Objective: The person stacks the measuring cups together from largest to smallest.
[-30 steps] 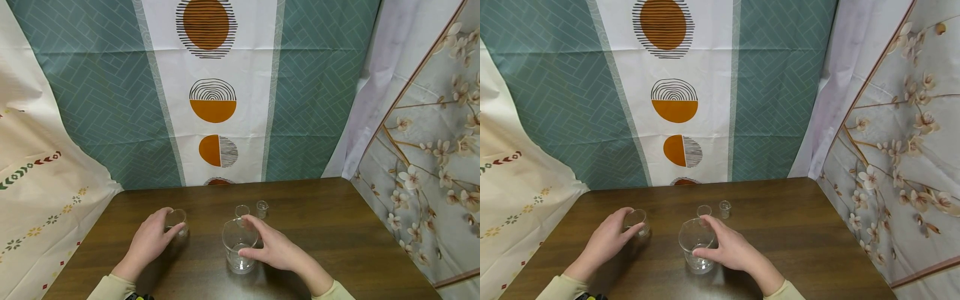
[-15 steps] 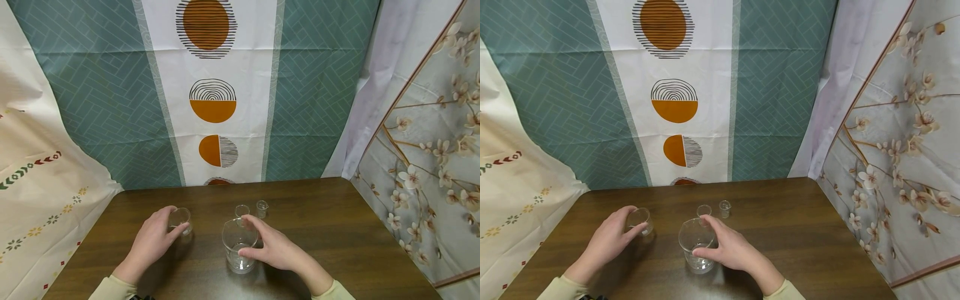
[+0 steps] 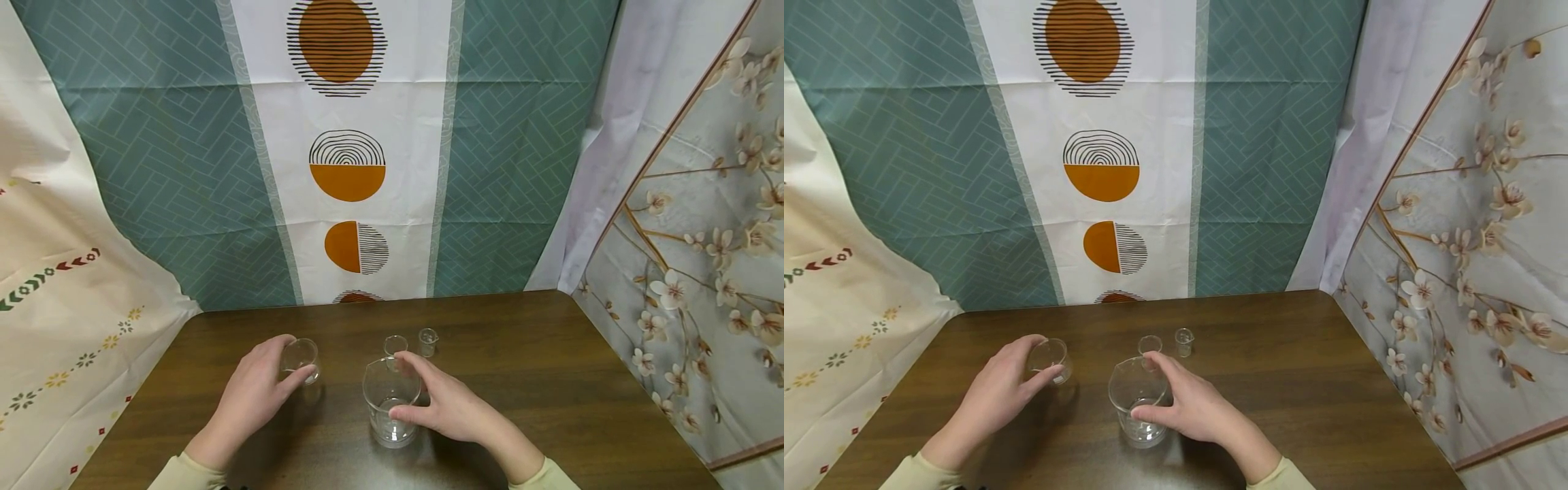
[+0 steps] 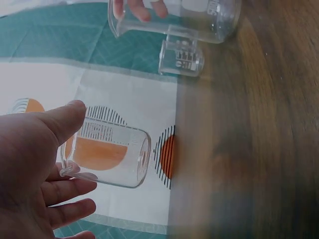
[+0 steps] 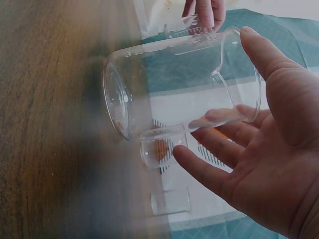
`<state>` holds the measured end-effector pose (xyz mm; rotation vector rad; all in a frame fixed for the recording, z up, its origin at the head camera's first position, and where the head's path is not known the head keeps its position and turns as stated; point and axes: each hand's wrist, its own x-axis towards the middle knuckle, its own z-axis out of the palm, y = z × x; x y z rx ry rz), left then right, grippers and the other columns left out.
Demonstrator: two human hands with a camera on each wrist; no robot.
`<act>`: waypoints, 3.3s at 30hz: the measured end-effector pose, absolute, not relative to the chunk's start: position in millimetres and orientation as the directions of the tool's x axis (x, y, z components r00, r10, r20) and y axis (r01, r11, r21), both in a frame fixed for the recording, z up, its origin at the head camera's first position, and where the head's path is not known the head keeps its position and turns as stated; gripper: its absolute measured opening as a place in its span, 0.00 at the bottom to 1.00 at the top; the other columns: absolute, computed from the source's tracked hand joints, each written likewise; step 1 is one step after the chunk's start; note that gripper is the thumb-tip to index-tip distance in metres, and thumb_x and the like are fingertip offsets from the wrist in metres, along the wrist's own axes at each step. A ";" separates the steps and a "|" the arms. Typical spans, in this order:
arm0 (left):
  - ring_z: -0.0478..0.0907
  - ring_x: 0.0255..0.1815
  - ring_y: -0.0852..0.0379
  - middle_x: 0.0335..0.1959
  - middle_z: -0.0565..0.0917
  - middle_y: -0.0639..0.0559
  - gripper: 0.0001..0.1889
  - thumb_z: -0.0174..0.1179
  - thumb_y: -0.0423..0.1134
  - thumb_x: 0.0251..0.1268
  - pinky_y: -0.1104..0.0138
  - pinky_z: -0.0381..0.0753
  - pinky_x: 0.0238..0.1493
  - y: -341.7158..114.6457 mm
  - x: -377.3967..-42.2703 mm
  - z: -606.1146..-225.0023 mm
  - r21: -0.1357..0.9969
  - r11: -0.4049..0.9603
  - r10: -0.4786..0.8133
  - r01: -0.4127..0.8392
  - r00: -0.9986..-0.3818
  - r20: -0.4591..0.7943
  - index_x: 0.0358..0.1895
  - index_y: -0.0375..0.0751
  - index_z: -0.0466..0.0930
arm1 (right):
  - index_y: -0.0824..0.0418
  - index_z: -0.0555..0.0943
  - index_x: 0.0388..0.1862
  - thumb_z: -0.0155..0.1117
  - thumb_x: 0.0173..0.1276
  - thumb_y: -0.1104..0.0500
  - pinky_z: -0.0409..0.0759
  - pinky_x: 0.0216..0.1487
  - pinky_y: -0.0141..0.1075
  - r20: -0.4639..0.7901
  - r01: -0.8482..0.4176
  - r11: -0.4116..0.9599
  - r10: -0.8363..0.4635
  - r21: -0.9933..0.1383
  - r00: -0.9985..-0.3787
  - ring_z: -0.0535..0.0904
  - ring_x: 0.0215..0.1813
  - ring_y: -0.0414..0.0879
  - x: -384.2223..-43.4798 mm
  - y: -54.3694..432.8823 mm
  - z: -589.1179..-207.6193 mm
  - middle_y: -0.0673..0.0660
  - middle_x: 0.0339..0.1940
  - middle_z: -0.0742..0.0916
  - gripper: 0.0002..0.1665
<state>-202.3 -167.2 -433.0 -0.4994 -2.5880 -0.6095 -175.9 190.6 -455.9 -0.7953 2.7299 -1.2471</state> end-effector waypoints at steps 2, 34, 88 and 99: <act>0.85 0.59 0.36 0.56 0.88 0.37 0.31 0.80 0.49 0.67 0.38 0.80 0.62 -165.4 -201.8 -432.0 0.333 0.836 0.242 0.435 -0.839 0.488 0.62 0.31 0.81 | 0.46 0.66 0.86 0.75 0.71 0.29 0.78 0.71 0.59 0.170 -0.433 0.548 -0.465 -0.715 -0.869 0.79 0.75 0.50 -176.0 190.5 -455.8 0.48 0.79 0.80 0.52; 0.83 0.64 0.38 0.56 0.88 0.43 0.31 0.82 0.49 0.65 0.38 0.76 0.67 -140.6 -188.6 -416.0 0.353 0.787 0.285 0.506 -0.806 0.519 0.63 0.35 0.81 | 0.43 0.66 0.85 0.76 0.71 0.29 0.78 0.71 0.58 0.154 -0.414 0.542 -0.460 -0.731 -0.874 0.78 0.75 0.48 -176.7 190.7 -456.2 0.44 0.79 0.79 0.52; 0.81 0.66 0.44 0.61 0.86 0.49 0.34 0.84 0.50 0.62 0.43 0.74 0.72 -94.1 -171.5 -391.4 0.327 0.707 0.390 0.626 -0.732 0.558 0.65 0.40 0.80 | 0.49 0.65 0.87 0.76 0.71 0.30 0.75 0.74 0.61 0.138 -0.405 0.555 -0.459 -0.727 -0.878 0.77 0.77 0.50 -177.5 190.7 -454.7 0.48 0.81 0.78 0.55; 0.81 0.68 0.43 0.61 0.87 0.49 0.34 0.85 0.50 0.61 0.44 0.74 0.73 -87.0 -171.5 -393.6 0.323 0.693 0.409 0.644 -0.721 0.559 0.65 0.38 0.81 | 0.48 0.66 0.86 0.78 0.72 0.34 0.77 0.72 0.60 0.143 -0.404 0.556 -0.453 -0.727 -0.880 0.78 0.76 0.50 -177.7 189.9 -455.0 0.48 0.79 0.79 0.52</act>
